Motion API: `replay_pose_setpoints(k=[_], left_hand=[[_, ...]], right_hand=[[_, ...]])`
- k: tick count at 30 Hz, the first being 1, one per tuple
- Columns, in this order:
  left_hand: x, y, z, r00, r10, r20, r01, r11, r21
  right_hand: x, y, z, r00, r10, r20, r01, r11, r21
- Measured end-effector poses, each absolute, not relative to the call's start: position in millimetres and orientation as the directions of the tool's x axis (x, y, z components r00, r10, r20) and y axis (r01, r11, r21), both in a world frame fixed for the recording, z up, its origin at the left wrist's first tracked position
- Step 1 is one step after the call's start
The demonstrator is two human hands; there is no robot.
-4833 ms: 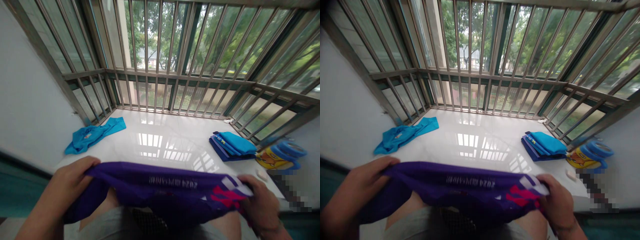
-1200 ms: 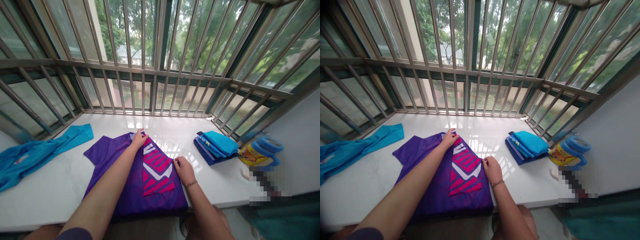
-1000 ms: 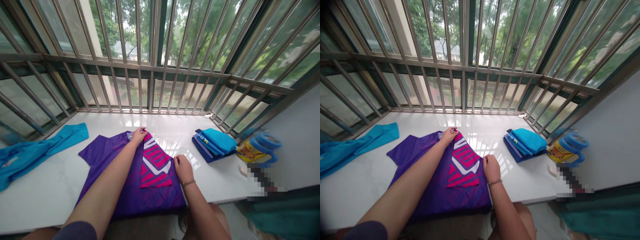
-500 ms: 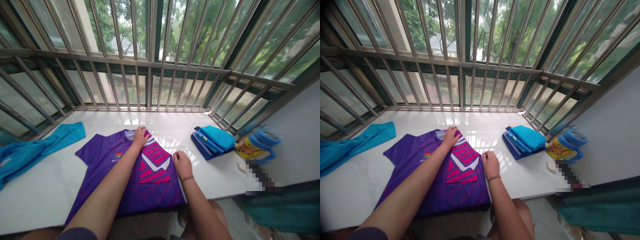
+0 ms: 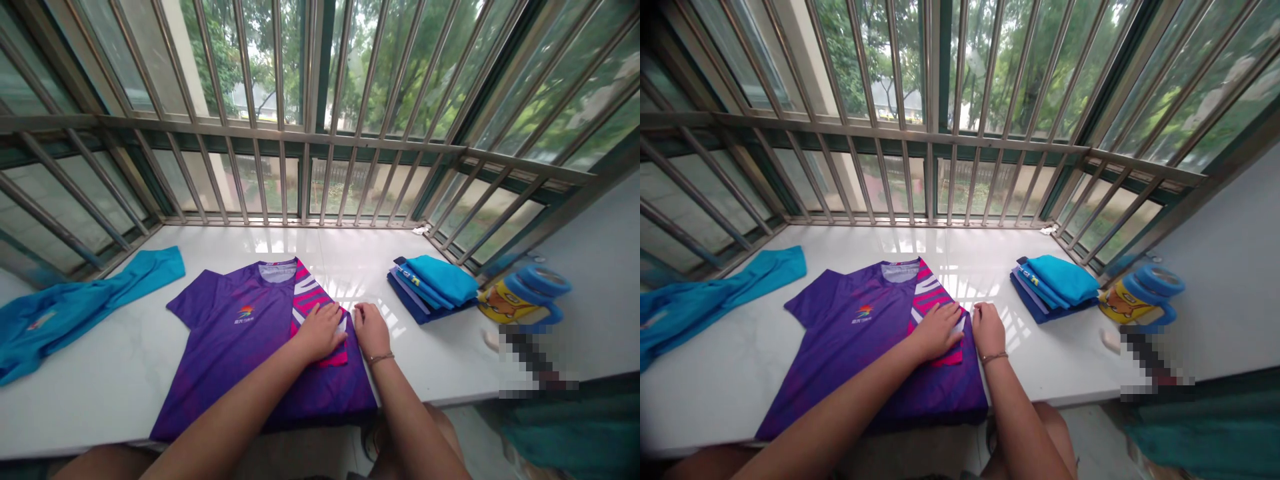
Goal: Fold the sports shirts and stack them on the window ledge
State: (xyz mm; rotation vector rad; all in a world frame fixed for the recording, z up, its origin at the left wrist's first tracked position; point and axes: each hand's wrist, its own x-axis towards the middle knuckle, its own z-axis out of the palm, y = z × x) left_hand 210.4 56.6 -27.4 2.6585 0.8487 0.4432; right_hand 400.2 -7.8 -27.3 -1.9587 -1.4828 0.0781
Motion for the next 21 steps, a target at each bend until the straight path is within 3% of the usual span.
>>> replay_pose_setpoints(k=[4, 8, 14, 21], left_hand=[[208.7, 41.8, -33.1, 0.802, 0.578, 0.151, 0.488, -0.780, 0.391], [202.9, 80.1, -22.6, 0.654, 0.731, 0.193, 0.641, -0.672, 0.372], [191.9, 171.8, -15.9, 0.505, 0.859, 0.082, 0.785, -0.496, 0.372], [191.6, 225.5, -22.1, 0.548, 0.834, 0.058, 0.752, -0.523, 0.402]], right_hand=[[394.7, -11.3, -23.6, 0.163, 0.891, 0.423, 0.865, 0.077, -0.496], [387.9, -14.8, -19.3, -0.066, 0.916, 0.395, 0.870, 0.247, -0.426], [388.5, -12.9, -26.1, -0.106, 0.929, 0.355, 0.890, 0.248, -0.383], [388.0, -11.7, -27.3, -0.098, 0.934, 0.344, 0.903, 0.229, -0.364]])
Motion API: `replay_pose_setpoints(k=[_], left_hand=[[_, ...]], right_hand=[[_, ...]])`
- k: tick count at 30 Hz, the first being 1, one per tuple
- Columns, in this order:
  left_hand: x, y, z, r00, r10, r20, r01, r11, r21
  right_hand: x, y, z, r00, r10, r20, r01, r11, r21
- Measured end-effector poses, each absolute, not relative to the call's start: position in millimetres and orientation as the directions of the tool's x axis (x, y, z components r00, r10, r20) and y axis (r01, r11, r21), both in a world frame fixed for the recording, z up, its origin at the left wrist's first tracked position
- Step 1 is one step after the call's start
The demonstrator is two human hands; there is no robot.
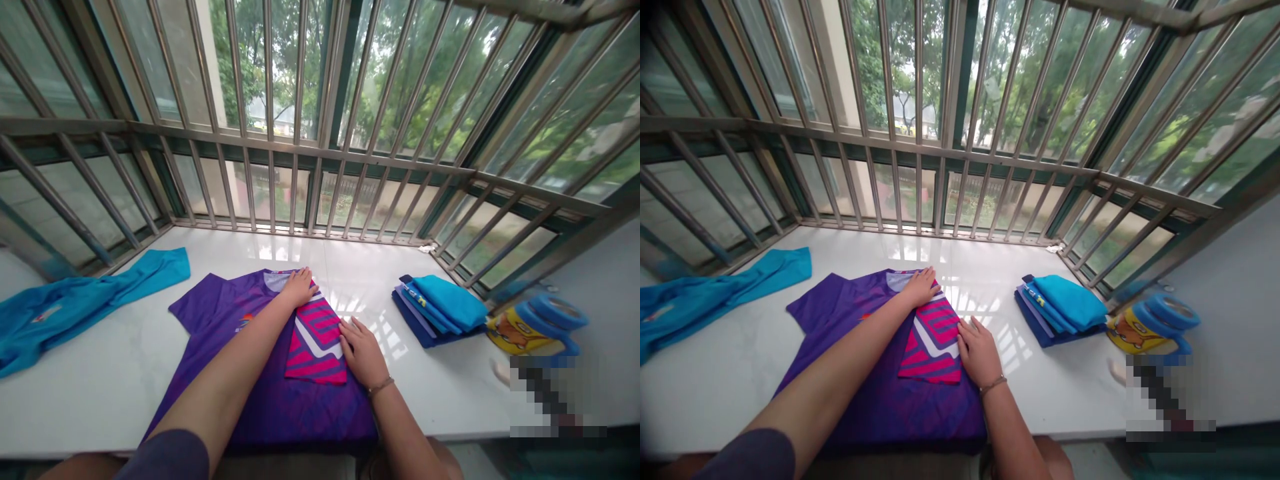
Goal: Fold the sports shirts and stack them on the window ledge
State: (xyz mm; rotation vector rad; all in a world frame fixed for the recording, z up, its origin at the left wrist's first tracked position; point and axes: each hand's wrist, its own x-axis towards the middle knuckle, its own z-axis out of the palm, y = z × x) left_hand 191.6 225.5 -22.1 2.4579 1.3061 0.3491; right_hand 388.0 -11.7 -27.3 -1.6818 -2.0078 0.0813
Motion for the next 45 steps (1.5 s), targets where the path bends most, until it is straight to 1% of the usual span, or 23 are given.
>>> replay_pose_setpoints(k=[6, 8, 10, 12, 13, 15, 17, 19, 21, 24, 27, 30, 34, 36, 37, 38, 39, 40, 41, 42, 43, 44, 45], left_hand=[[192.1, 221.5, -15.5, 0.519, 0.853, 0.047, 0.766, -0.489, 0.416], [174.5, 213.0, -10.0, 0.468, 0.879, 0.089, 0.778, -0.457, 0.431], [139.6, 202.2, -4.5, 0.365, 0.914, 0.178, 0.800, -0.406, 0.442], [88.2, 190.2, 0.3, 0.215, 0.943, 0.253, 0.853, -0.308, 0.422], [58.4, 184.2, 2.3, 0.124, 0.955, 0.268, 0.890, -0.227, 0.395], [-2.4, 172.9, 5.7, -0.091, 0.960, 0.264, 0.950, 0.003, 0.313], [-55.8, 163.1, 8.1, -0.263, 0.938, 0.223, 0.951, 0.213, 0.225], [-95.5, 154.7, 10.1, -0.311, 0.935, 0.170, 0.945, 0.286, 0.160], [-121.5, 147.3, 11.9, -0.292, 0.949, 0.122, 0.951, 0.274, 0.146], [-144.1, 136.9, 15.0, -0.321, 0.945, 0.062, 0.930, 0.303, 0.208], [-158.4, 127.7, 17.4, -0.339, 0.940, 0.024, 0.904, 0.318, 0.286], [-167.5, 121.3, 18.6, -0.329, 0.944, 0.011, 0.879, 0.302, 0.370], [-160.7, 111.2, 23.7, -0.356, 0.934, 0.020, 0.830, 0.307, 0.466], [-145.4, 98.8, 29.7, -0.332, 0.940, 0.084, 0.813, 0.240, 0.530], [-135.5, 89.6, 33.1, -0.279, 0.949, 0.145, 0.812, 0.153, 0.563], [-124.9, 78.5, 36.4, -0.183, 0.959, 0.218, 0.813, 0.023, 0.582], [-114.7, 65.8, 38.8, -0.042, 0.956, 0.290, 0.803, -0.141, 0.579], [-105.6, 52.1, 40.1, 0.134, 0.929, 0.346, 0.770, -0.317, 0.554], [-98.8, 38.4, 39.7, 0.310, 0.873, 0.376, 0.713, -0.475, 0.515], [-95.0, 25.4, 37.4, 0.456, 0.803, 0.385, 0.646, -0.596, 0.477], [-94.5, 14.0, 33.1, 0.548, 0.743, 0.385, 0.593, -0.669, 0.448], [-97.4, 4.9, 27.0, 0.584, 0.714, 0.386, 0.571, -0.699, 0.429], [-103.4, -1.5, 19.5, 0.575, 0.718, 0.393, 0.583, -0.696, 0.419]], right_hand=[[388.9, -10.9, -25.2, -0.116, 0.928, 0.353, 0.892, 0.254, -0.375], [390.9, -10.5, -27.6, -0.118, 0.927, 0.356, 0.891, 0.257, -0.374], [393.3, -9.6, -31.4, -0.118, 0.926, 0.358, 0.889, 0.259, -0.376], [395.5, -8.2, -35.5, -0.116, 0.926, 0.360, 0.888, 0.259, -0.380], [396.5, -7.4, -37.4, -0.114, 0.926, 0.360, 0.888, 0.258, -0.381], [398.2, -5.8, -40.5, -0.106, 0.927, 0.360, 0.889, 0.250, -0.383], [400.1, -4.5, -42.3, -0.100, 0.929, 0.355, 0.893, 0.241, -0.381], [402.3, -3.4, -42.9, -0.107, 0.933, 0.344, 0.898, 0.239, -0.369], [403.1, -2.4, -41.8, -0.111, 0.939, 0.325, 0.911, 0.227, -0.346], [393.5, -1.5, -35.7, -0.089, 0.953, 0.291, 0.950, 0.169, -0.263], [360.2, -3.0, -24.3, -0.079, 0.946, 0.314, 0.972, 0.142, -0.185], [303.7, -7.8, -13.2, -0.117, 0.927, 0.356, 0.957, 0.201, -0.208], [223.2, -15.8, -7.2, -0.217, 0.914, 0.342, 0.894, 0.327, -0.306], [194.3, -17.7, -5.8, -0.245, 0.905, 0.347, 0.843, 0.376, -0.386], [184.1, -17.9, -4.8, -0.242, 0.902, 0.356, 0.812, 0.390, -0.435], [176.5, -17.5, -3.3, -0.224, 0.903, 0.366, 0.780, 0.391, -0.489], [171.4, -16.8, -1.4, -0.188, 0.910, 0.369, 0.747, 0.376, -0.547], [168.4, -15.9, 0.7, -0.139, 0.923, 0.358, 0.714, 0.344, -0.610], [167.0, -14.9, 3.1, -0.085, 0.940, 0.330, 0.679, 0.297, -0.671], [166.7, -14.0, 5.4, -0.033, 0.958, 0.285, 0.645, 0.239, -0.726], [167.0, -13.3, 7.5, 0.010, 0.974, 0.227, 0.616, 0.173, -0.769], [167.4, -12.9, 9.1, 0.043, 0.985, 0.166, 0.596, 0.108, -0.796], [167.8, -12.7, 10.3, 0.064, 0.992, 0.110, 0.587, 0.052, -0.808]])
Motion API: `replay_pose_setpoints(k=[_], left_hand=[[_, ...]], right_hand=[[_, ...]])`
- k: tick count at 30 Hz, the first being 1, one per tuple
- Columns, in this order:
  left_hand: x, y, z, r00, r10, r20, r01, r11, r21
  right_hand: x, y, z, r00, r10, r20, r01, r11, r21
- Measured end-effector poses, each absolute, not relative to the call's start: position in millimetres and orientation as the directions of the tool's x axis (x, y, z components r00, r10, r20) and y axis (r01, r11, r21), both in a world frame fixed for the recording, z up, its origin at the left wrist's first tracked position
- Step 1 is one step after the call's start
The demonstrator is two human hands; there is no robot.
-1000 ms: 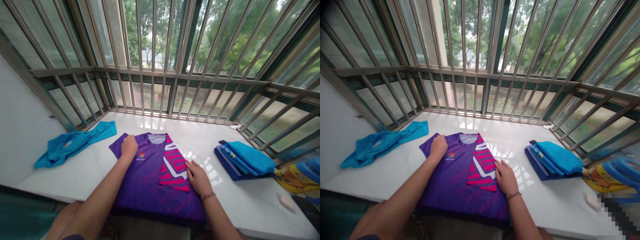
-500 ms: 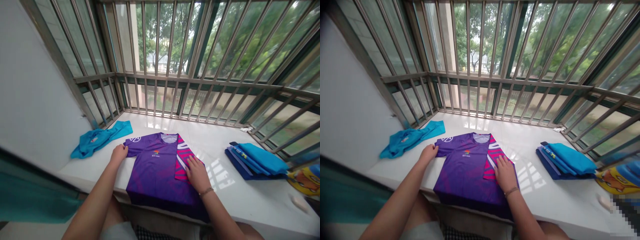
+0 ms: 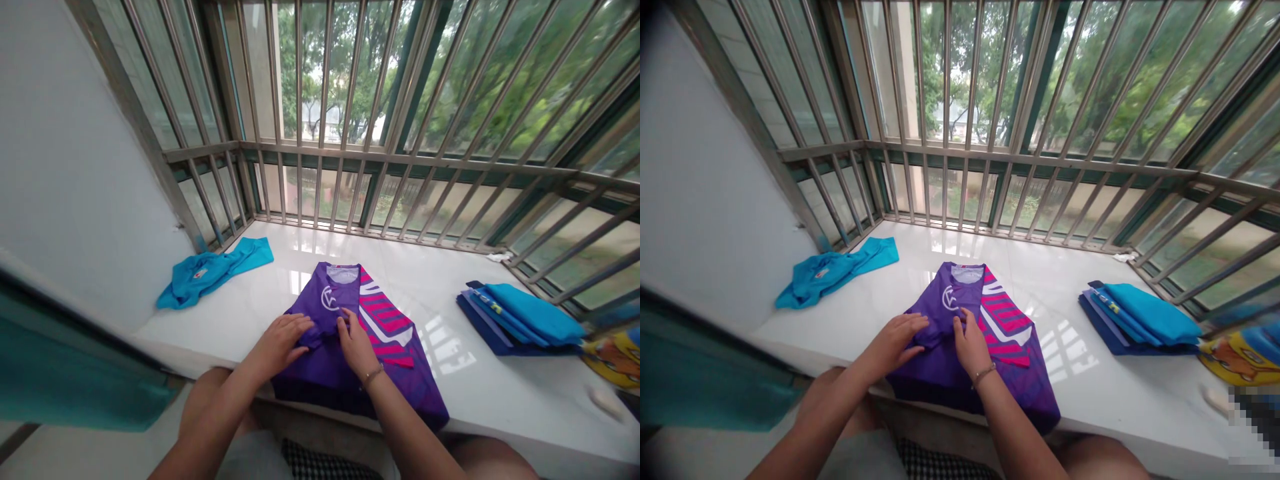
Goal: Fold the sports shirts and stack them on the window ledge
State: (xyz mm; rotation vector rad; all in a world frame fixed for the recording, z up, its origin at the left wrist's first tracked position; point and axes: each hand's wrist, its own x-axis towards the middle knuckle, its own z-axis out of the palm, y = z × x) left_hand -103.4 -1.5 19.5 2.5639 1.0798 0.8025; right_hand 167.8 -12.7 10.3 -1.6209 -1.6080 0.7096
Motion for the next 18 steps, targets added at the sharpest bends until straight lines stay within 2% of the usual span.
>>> replay_pose_setpoints(k=[3, 6, 9, 15, 18], left_hand=[[-131.0, -4.2, -5.0, 0.415, 0.813, 0.408, 0.700, -0.572, 0.428], [-149.8, 8.4, -18.4, 0.315, 0.869, 0.383, 0.771, -0.469, 0.430], [-144.1, 24.7, -15.0, 0.341, 0.880, 0.330, 0.794, -0.458, 0.400], [-117.8, 59.2, -3.4, 0.460, 0.866, 0.196, 0.817, -0.500, 0.289], [-129.4, 72.5, -9.5, 0.461, 0.865, 0.197, 0.803, -0.501, 0.323]], right_hand=[[167.1, -12.8, 10.2, 0.099, 0.995, 0.016, 0.605, -0.048, -0.795], [164.6, -11.5, 6.8, 0.099, 0.995, -0.005, 0.655, -0.069, -0.753], [163.5, -8.2, 2.9, 0.067, 0.998, -0.001, 0.700, -0.048, -0.713], [170.6, -5.7, -5.1, 0.087, 0.996, 0.021, 0.698, -0.046, -0.714], [174.4, -7.8, -7.9, 0.070, 0.996, 0.056, 0.677, -0.006, -0.736]])
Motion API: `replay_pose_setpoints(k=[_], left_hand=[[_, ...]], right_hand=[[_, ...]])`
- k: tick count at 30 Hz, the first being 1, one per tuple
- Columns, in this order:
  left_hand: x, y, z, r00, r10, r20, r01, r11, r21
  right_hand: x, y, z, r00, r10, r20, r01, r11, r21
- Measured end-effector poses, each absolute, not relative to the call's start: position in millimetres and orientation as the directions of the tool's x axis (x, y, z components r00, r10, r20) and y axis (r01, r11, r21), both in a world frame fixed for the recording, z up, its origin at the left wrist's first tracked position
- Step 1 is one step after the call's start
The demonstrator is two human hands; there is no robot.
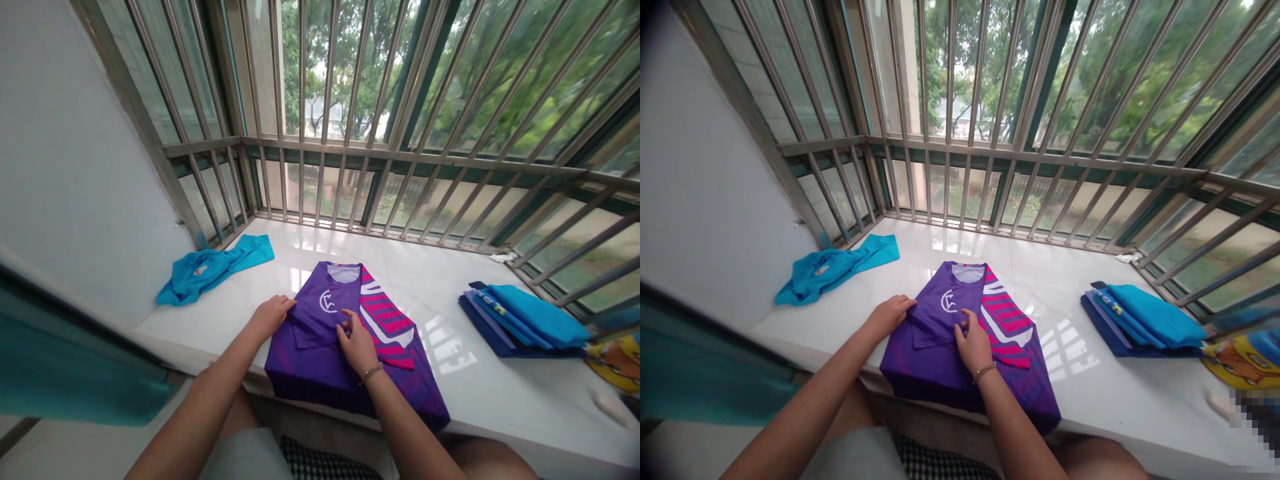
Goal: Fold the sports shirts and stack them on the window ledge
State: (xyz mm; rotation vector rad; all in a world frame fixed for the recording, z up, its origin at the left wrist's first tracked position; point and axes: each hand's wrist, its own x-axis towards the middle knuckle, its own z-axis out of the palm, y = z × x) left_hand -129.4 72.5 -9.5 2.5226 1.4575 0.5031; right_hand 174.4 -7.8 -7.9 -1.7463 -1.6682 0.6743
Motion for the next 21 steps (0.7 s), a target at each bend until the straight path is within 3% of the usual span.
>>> replay_pose_setpoints(k=[4, 8, 13, 17, 21], left_hand=[[-156.1, 79.7, -20.0, 0.427, 0.859, 0.282, 0.713, -0.512, 0.480], [-169.8, 78.9, -23.3, 0.421, 0.851, 0.313, 0.665, -0.525, 0.532], [-165.5, 78.0, -16.9, 0.387, 0.874, 0.294, 0.699, -0.486, 0.524], [-144.7, 72.5, -8.8, 0.316, 0.871, 0.376, 0.745, -0.473, 0.470], [-118.6, 63.6, -8.2, 0.398, 0.834, 0.381, 0.741, -0.538, 0.402]], right_hand=[[174.6, -9.5, -8.9, 0.031, 0.997, 0.064, 0.653, 0.028, -0.756], [173.1, -9.5, -7.7, 0.019, 0.998, 0.066, 0.673, 0.036, -0.739], [171.9, -11.3, -5.6, 0.009, 0.997, 0.076, 0.675, 0.050, -0.736], [171.3, -13.7, -5.1, 0.013, 0.997, 0.078, 0.683, 0.048, -0.729], [172.2, -16.0, -3.4, -0.054, 0.991, 0.125, 0.693, 0.127, -0.709]])
